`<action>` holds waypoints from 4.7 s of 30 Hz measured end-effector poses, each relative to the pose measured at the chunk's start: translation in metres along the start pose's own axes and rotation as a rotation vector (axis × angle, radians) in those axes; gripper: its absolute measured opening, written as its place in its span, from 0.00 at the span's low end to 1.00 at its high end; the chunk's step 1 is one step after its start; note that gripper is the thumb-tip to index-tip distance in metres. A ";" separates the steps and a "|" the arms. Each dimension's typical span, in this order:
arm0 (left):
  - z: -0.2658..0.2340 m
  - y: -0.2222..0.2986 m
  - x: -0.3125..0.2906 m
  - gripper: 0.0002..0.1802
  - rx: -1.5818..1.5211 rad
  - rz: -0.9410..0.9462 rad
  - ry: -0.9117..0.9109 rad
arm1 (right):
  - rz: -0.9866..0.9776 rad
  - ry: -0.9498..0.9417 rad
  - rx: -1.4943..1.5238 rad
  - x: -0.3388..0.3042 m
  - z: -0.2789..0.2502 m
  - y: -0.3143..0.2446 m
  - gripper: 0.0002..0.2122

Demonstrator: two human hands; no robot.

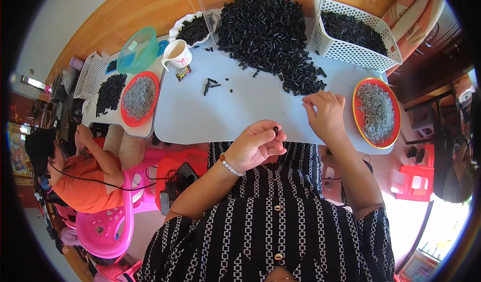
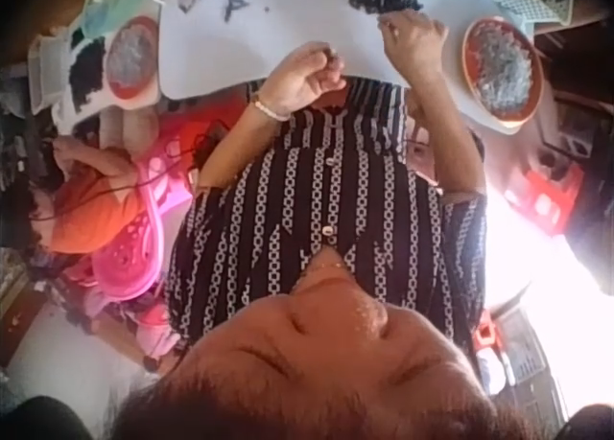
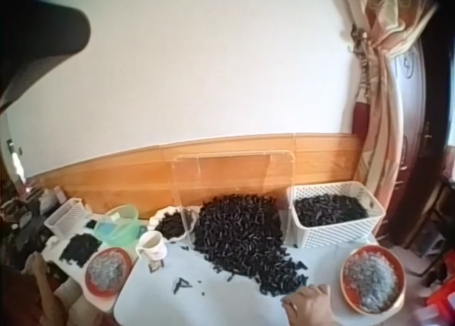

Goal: The person assembles small black plastic components by hand at a workbench workstation.

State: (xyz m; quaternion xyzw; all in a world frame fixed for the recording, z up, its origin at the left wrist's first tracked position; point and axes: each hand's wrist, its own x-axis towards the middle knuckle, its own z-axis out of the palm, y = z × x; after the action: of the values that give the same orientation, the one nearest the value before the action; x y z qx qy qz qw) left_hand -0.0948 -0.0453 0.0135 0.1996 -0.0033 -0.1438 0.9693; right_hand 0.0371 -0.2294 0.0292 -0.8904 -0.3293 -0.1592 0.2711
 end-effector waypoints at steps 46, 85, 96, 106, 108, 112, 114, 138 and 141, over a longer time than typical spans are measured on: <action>0.049 -0.002 -0.007 0.10 0.199 -0.112 0.154 | 0.140 -0.367 0.818 0.009 -0.106 -0.070 0.04; 0.045 -0.005 0.002 0.09 0.057 -0.169 0.180 | -0.193 -0.069 0.487 -0.027 -0.055 -0.068 0.16; -0.024 0.052 0.065 0.10 1.779 0.475 0.537 | -0.081 0.410 0.127 0.090 -0.070 0.075 0.15; -0.048 0.075 0.120 0.06 2.306 0.663 0.649 | 0.002 0.241 -0.232 0.085 -0.079 0.086 0.14; -0.040 0.074 0.116 0.05 2.332 0.664 0.611 | 0.056 0.155 -0.120 0.062 -0.084 0.080 0.05; -0.051 0.076 0.105 0.07 2.171 0.790 0.477 | 0.315 -0.057 -0.042 0.013 -0.094 0.093 0.05; -0.035 0.070 0.093 0.07 2.046 0.628 0.511 | 0.426 -0.158 -0.080 -0.009 -0.103 0.095 0.05; 0.060 0.005 -0.005 0.12 0.700 0.099 0.184 | 0.113 -0.203 -0.524 -0.012 -0.073 0.107 0.04; 0.051 0.005 -0.009 0.11 0.435 0.019 0.120 | 0.167 -0.139 -0.450 -0.010 -0.081 0.100 0.04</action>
State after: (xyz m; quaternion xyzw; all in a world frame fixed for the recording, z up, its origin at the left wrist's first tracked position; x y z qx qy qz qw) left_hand -0.1054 -0.0578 0.0628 0.4123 0.0217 -0.1182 0.9031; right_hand 0.0884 -0.3450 0.0517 -0.9613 -0.2284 -0.1440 0.0550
